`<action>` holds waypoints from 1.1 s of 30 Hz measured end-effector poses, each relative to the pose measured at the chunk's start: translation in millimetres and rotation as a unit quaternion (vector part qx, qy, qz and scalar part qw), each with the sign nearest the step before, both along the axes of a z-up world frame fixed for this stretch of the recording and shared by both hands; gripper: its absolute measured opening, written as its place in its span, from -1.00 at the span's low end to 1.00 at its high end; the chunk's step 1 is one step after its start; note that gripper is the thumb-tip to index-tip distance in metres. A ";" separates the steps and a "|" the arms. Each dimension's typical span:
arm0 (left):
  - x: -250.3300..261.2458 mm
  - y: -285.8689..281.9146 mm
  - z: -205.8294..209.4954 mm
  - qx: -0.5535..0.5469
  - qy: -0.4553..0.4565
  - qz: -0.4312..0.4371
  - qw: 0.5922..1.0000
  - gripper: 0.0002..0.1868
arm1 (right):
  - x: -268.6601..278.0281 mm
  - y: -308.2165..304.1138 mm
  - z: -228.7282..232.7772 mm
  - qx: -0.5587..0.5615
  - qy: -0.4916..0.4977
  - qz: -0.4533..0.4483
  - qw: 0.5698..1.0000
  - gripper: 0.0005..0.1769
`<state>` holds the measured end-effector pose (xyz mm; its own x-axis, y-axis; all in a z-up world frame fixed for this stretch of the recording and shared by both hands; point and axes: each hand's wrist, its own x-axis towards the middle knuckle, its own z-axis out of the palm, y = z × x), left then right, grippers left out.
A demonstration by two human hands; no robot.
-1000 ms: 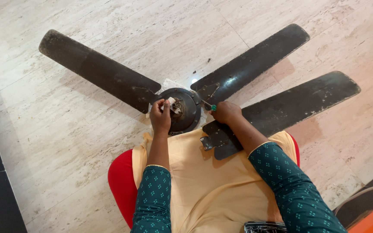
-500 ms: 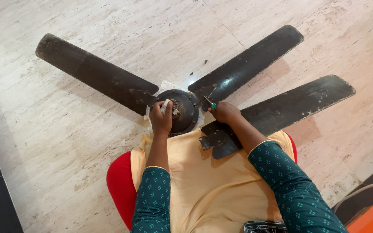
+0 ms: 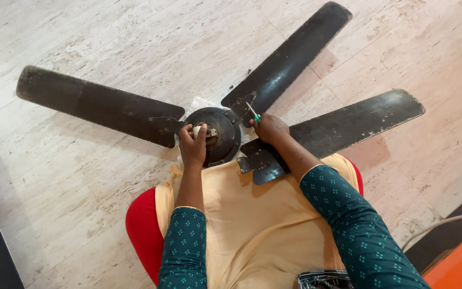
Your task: The person sits on the floor and uses a screwdriver to attach fan blades to the motor housing. They align each blade and tighten the screws to secure it in place.
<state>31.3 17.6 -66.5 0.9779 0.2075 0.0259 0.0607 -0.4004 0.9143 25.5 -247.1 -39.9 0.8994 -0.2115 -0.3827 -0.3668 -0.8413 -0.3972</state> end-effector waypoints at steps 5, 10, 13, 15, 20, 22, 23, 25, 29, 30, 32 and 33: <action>-0.8 1.8 -1.4 0.020 0.026 -0.011 0.999 -0.24 | 13.9 -6.2 -11.5 0.002 -0.033 0.015 0.999 -0.38; -6.0 0.7 0.6 0.046 0.011 -0.024 0.999 -0.26 | 29.4 -5.5 -19.1 0.014 -0.071 0.016 0.997 -0.41; -8.7 -1.4 7.6 0.044 0.026 -0.025 0.998 -0.27 | 39.9 -2.1 -19.0 0.025 -0.091 0.024 0.995 -0.44; -13.0 -2.9 13.1 0.047 0.043 -0.025 0.998 -0.27 | 46.5 -0.7 -17.9 0.033 -0.109 0.034 0.993 -0.45; -17.0 -9.2 24.9 0.054 0.137 -0.017 0.989 -0.26 | 67.7 1.7 -13.7 0.015 -0.102 0.059 0.993 -0.49; -18.3 -8.7 26.2 0.073 0.121 -0.019 0.990 -0.25 | 73.9 1.9 -15.0 0.004 -0.100 0.079 0.992 -0.51; -17.8 -8.5 26.8 0.083 0.113 -0.020 0.990 -0.25 | 77.2 1.4 -15.4 -0.004 -0.104 0.092 0.990 -0.51; -17.6 -6.3 28.1 0.102 0.100 -0.012 0.990 -0.30 | 84.9 5.5 -16.9 -0.012 -0.113 0.113 0.987 -0.51; -23.6 -12.4 28.3 -0.090 0.159 0.013 0.983 -0.34 | 99.5 17.3 -21.4 -0.007 -0.140 0.138 0.981 -0.37; -23.3 -12.0 29.0 -0.088 0.144 0.013 0.986 -0.34 | 104.6 23.8 -22.6 -0.002 -0.150 0.144 0.978 -0.29; -23.8 -12.3 29.2 -0.085 0.116 0.013 0.990 -0.34 | 115.3 35.2 -25.1 0.005 -0.148 0.145 0.978 -0.29; -23.9 -12.6 28.7 -0.138 0.136 0.015 0.981 -0.36 | 120.2 40.2 -26.4 0.009 -0.146 0.146 0.978 -0.29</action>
<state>7.4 5.1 -37.8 0.9346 0.1980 -0.2955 0.3246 -0.1351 0.9361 145.7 -206.9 -66.3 0.9919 0.0756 -0.1024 0.0196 -0.8857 -0.4639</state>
